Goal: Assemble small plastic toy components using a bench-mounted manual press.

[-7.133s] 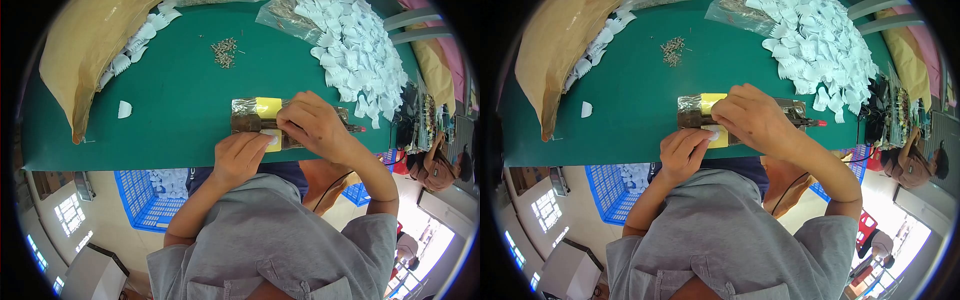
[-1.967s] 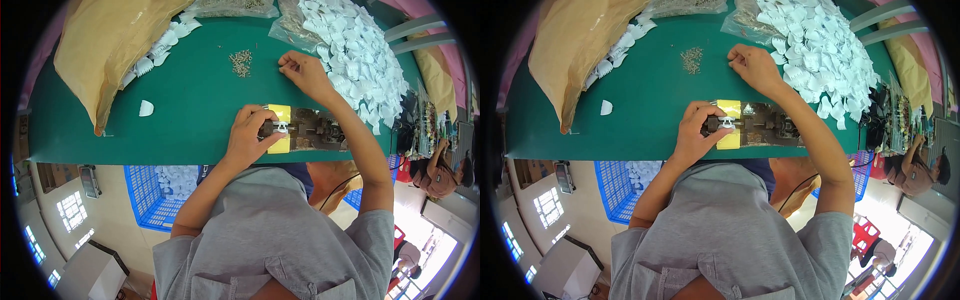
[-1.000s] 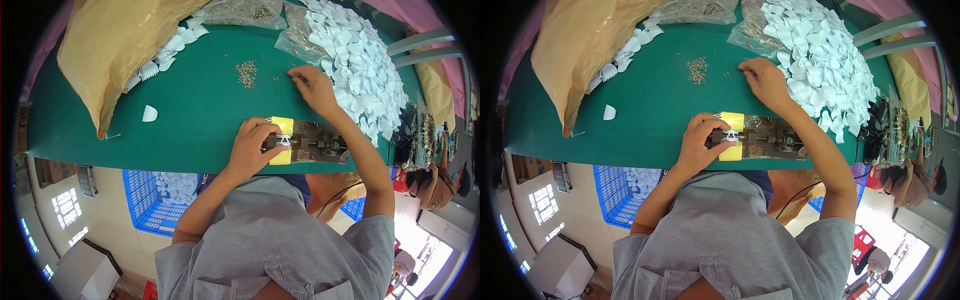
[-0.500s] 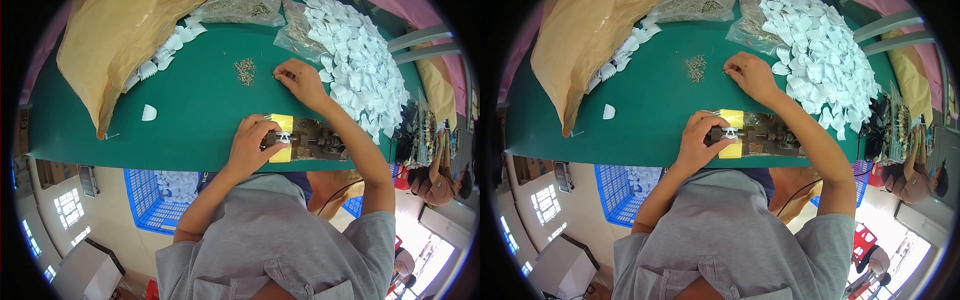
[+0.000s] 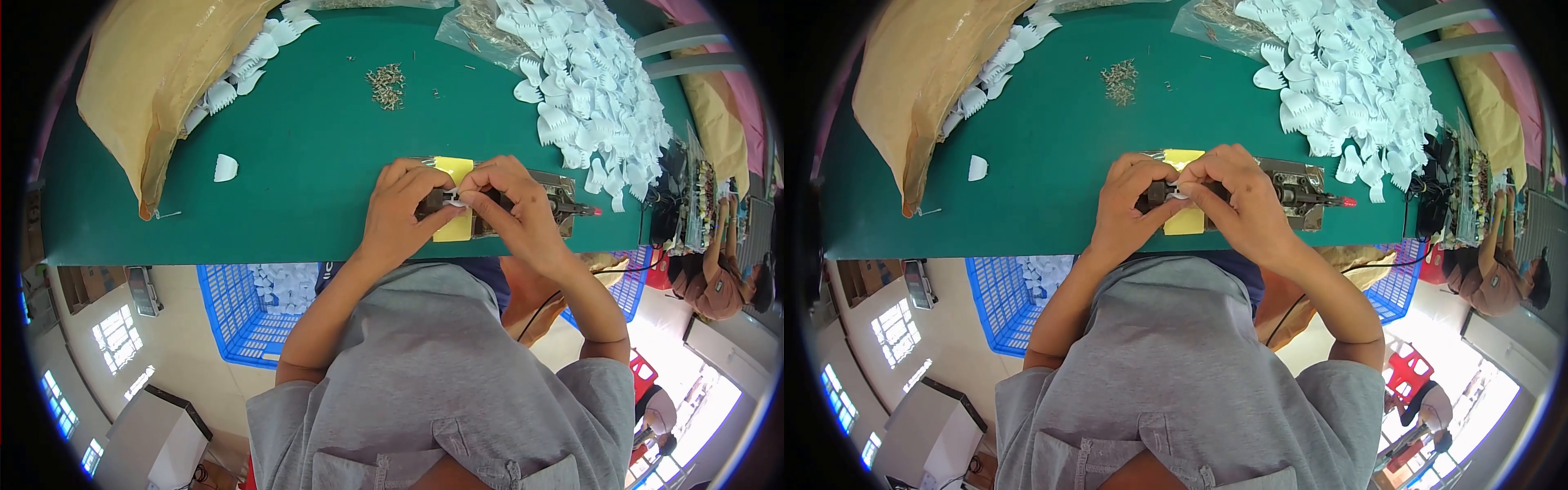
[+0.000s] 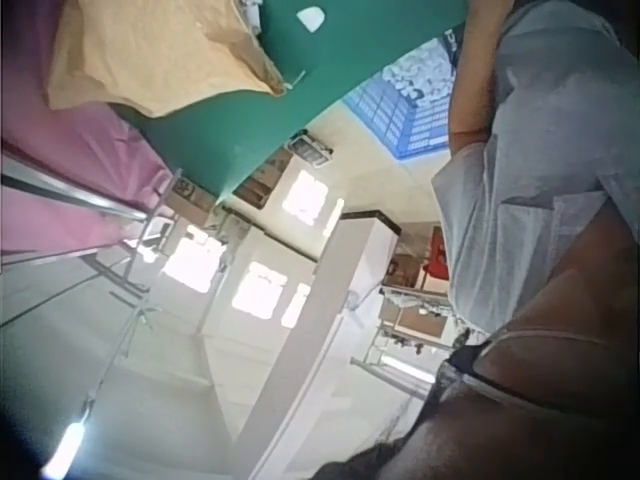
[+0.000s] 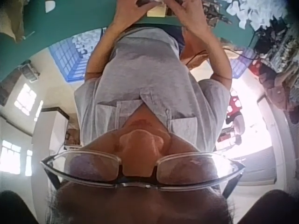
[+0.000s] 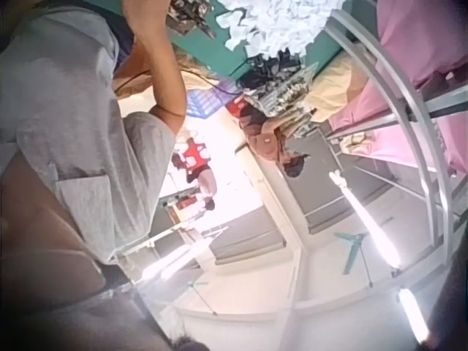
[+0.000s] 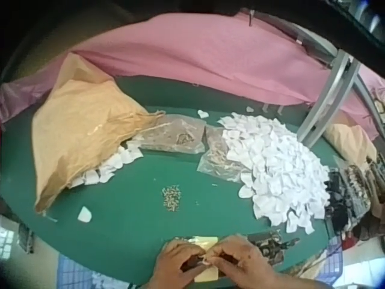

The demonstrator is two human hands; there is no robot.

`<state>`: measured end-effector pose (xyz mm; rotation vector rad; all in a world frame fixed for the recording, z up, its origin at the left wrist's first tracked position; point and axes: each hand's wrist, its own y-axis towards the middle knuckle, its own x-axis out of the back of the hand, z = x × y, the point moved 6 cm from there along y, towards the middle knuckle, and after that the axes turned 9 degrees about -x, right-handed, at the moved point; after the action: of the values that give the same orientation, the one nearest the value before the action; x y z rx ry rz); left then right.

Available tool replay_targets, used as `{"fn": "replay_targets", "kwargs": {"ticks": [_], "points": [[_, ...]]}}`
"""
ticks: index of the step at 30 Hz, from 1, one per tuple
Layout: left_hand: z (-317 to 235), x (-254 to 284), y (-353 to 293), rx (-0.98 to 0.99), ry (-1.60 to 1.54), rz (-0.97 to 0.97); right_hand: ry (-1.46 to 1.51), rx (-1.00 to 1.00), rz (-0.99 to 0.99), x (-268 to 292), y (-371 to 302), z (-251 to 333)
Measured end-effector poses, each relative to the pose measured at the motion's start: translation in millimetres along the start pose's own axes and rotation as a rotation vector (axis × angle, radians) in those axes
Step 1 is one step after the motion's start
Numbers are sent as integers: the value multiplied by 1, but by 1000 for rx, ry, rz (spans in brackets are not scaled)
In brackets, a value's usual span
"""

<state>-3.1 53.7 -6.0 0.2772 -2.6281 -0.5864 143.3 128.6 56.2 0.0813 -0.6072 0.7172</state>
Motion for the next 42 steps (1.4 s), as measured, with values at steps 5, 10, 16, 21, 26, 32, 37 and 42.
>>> {"fn": "replay_targets", "kwargs": {"ticks": [5,10,16,21,26,32,37,42], "points": [[0,-1,-1,-8,11,-4,-35,47,-16,-1,0,-1],[0,0,-2,-12,16,-3,-33,26,-54,-5,-3,-2],[1,-1,-2,10,28,12,-138,96,-150,-6,-7,-1],[0,-1,-1,28,7,3,-59,91,-189,-6,-6,-3],[-3,3,0,2,18,13,-46,-10,-144,-5,-3,-4],[1,1,2,-18,-39,4,235,-228,31,-5,14,-20],[0,-6,11,5,-164,45,286,-320,232,-5,25,-28],[4,-7,14,-38,-126,23,216,-212,1,22,4,-20]]}}
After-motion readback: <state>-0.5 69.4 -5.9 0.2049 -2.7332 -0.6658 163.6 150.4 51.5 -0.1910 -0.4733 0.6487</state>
